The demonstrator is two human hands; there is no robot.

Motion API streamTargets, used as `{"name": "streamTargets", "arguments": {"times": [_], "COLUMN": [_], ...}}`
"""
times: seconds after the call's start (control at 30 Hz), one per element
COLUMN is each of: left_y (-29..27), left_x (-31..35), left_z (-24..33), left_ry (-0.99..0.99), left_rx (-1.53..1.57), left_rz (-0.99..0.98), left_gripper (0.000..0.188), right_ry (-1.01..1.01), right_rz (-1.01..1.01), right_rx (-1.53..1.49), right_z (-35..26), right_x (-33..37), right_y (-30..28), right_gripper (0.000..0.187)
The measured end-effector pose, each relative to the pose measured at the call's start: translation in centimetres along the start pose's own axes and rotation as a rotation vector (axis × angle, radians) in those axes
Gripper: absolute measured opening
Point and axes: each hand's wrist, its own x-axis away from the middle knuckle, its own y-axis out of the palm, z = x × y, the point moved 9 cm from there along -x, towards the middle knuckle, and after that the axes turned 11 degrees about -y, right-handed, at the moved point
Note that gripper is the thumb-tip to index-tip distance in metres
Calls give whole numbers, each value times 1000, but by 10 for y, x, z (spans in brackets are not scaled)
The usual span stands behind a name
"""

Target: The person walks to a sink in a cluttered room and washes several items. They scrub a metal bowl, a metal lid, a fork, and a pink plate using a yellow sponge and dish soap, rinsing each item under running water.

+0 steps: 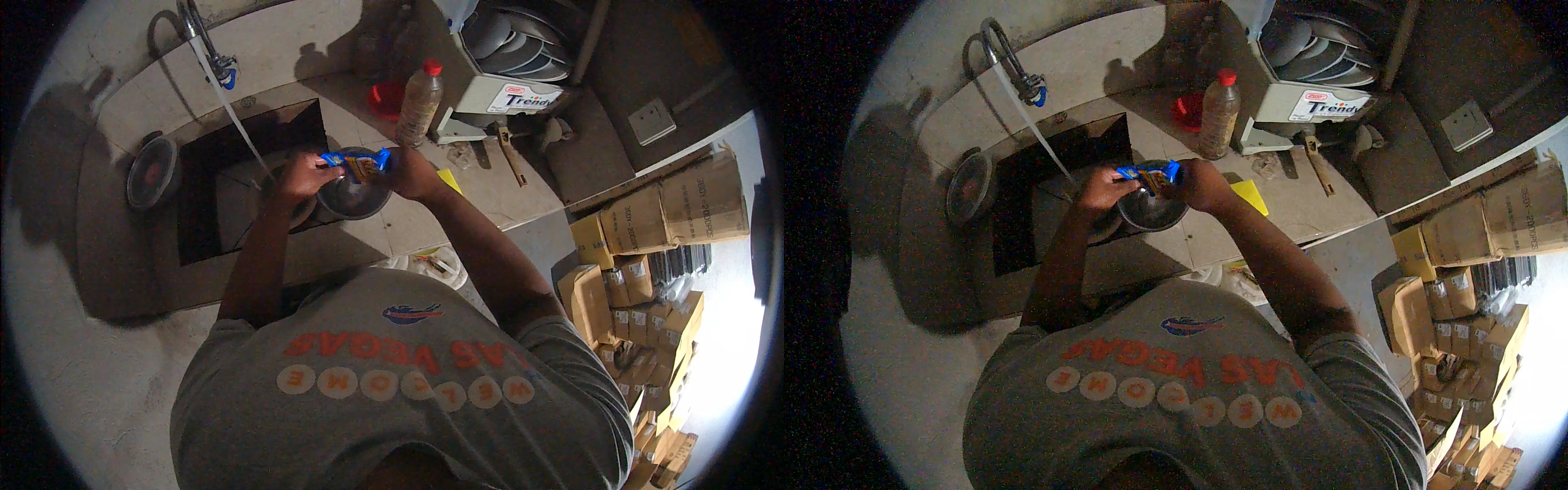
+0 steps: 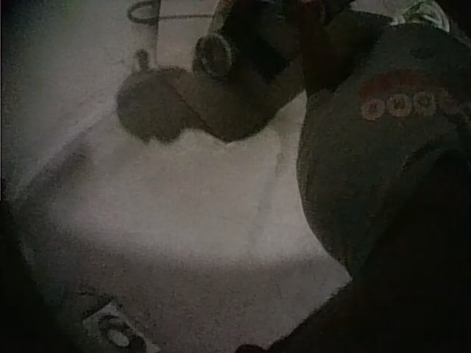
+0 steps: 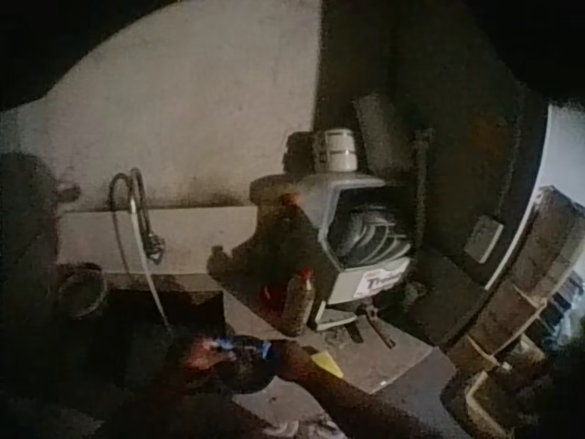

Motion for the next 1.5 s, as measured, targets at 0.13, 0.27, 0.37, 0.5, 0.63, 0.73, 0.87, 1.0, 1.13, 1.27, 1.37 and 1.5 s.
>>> {"name": "streamTargets", "arguments": {"times": [0.13, 0.27, 0.37, 0.5, 0.63, 0.73, 0.87, 1.0, 1.13, 1.27, 1.37, 1.5], "left_y": [2, -1, -1, 0, -15, -27, -21, 34, 87, 116, 131, 165], "left_x": [-3, -2, 1, 8, 12, 23, 35, 46, 27, 21, 17, 10], "left_z": [0, 3, 7, 38, 50, 52, 49, 76, 114, 121, 109, 133], "left_ry": [25, 52, 56, 54, 124, -83, -194, -159, -36, 18, -180, -135], "left_rx": [26, 43, 108, 188, 499, 485, 467, 458, 381, 658, 427, -169], "left_rz": [-14, 33, 52, 3, 180, 245, 274, 244, 30, 37, -6, -68], "left_gripper": [15, 21, 24, 25, 34, 36, 45, 42, 35, 31, 30, 36], "right_ry": [-5, 22, 31, -2, 80, 102, 93, 121, -17, 72, 65, 39], "right_rz": [-33, 6, 20, 141, 274, 353, 372, 337, 319, 338, 679, 555], "right_rx": [86, 14, -64, -419, -1138, -1443, -1788, -1842, -1817, -1660, -1480, -631], "right_z": [7, 8, 15, 26, 28, 42, 49, 32, 25, 37, 75, 118], "right_x": [-2, -2, 0, 7, 22, 32, 38, 46, 54, 85, 129, 179], "right_y": [5, 5, 8, 7, 17, 27, 44, 47, 27, 22, -15, -55], "right_gripper": [38, 38, 38, 35, 27, 33, 36, 41, 44, 46, 55, 36]}}
